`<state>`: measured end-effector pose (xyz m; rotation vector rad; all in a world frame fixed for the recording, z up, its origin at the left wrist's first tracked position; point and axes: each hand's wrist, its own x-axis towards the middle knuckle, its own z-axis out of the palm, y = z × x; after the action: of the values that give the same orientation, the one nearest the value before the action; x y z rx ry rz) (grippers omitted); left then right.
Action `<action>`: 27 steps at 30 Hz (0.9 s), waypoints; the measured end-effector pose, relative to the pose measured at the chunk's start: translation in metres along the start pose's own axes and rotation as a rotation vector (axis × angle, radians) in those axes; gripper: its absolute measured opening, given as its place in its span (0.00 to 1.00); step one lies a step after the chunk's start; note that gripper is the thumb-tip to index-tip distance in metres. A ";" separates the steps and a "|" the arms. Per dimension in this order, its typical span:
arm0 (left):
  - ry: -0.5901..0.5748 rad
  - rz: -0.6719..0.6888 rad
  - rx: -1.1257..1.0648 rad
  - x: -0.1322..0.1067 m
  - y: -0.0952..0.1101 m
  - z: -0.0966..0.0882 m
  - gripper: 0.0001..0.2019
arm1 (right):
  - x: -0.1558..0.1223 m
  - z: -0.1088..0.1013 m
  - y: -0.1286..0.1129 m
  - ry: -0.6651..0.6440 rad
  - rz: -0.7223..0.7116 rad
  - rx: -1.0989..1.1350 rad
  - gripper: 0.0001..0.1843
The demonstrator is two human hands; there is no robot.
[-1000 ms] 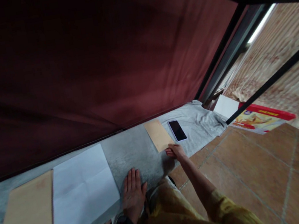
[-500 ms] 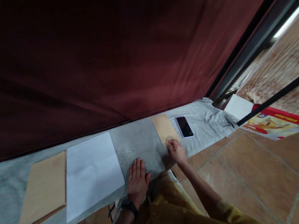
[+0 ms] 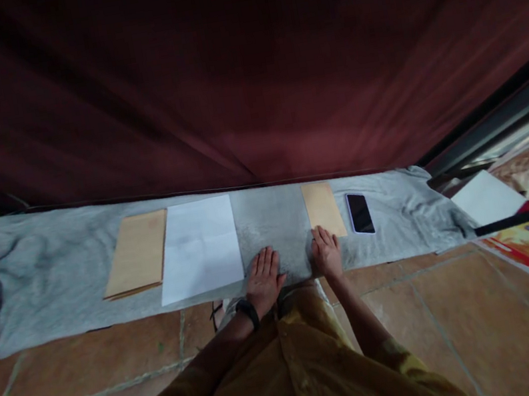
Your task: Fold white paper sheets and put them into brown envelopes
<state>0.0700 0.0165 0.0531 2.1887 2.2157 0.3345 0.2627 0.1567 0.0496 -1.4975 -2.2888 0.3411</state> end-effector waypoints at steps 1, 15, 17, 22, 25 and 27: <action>-0.011 0.004 0.000 0.000 0.000 0.000 0.33 | 0.000 0.001 0.000 0.006 0.001 -0.004 0.25; -0.055 0.068 -0.009 0.000 -0.006 -0.003 0.34 | -0.003 0.004 0.001 0.037 -0.006 -0.062 0.26; -0.058 0.072 -0.005 0.000 -0.005 -0.004 0.34 | -0.002 0.002 -0.001 0.036 -0.003 -0.062 0.25; -0.022 0.101 0.007 -0.001 -0.011 -0.013 0.33 | 0.000 0.005 -0.023 0.092 0.004 0.175 0.24; 0.046 0.120 0.029 -0.009 -0.027 -0.022 0.32 | -0.003 0.018 -0.056 0.025 0.087 0.582 0.21; 0.103 0.020 0.047 -0.018 -0.046 -0.029 0.31 | -0.006 0.029 -0.084 -0.142 0.268 0.861 0.19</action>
<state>0.0200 -0.0053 0.0717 2.2690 2.2768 0.4093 0.1827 0.1180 0.0566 -1.3029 -1.6424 1.3368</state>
